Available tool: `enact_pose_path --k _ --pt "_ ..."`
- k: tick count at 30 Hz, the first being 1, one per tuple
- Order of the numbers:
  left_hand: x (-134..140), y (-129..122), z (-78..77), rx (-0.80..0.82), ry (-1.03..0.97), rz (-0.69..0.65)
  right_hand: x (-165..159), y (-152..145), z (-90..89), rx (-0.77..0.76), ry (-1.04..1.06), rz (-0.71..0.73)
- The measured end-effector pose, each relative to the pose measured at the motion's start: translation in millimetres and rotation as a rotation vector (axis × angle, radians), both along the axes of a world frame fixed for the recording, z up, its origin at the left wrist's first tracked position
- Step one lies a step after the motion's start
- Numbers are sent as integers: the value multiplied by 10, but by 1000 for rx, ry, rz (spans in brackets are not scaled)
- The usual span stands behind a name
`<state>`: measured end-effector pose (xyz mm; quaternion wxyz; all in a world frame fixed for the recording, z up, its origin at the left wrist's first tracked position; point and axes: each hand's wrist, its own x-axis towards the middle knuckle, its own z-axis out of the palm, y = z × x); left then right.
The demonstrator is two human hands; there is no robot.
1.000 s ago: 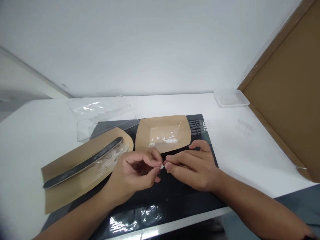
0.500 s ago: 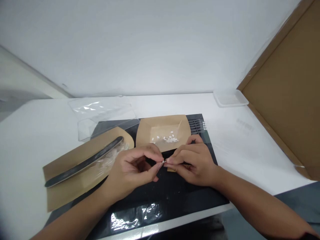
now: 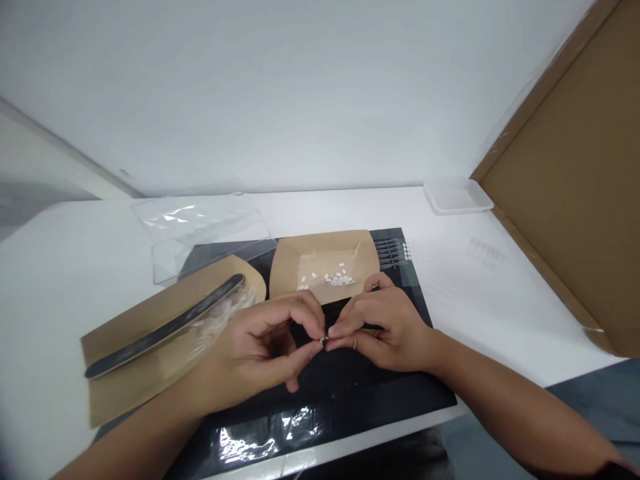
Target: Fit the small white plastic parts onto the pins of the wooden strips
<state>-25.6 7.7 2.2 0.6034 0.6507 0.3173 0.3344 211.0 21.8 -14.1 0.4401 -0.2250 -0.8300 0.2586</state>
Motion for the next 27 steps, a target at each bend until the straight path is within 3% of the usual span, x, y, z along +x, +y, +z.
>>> enact_pose_path --k 15,27 --pt "-12 9 18 -13 21 -35 -5 -4 25 55 -2 -38" --pt "61 -14 38 542 60 166 -23 -45 61 56 34 -99"
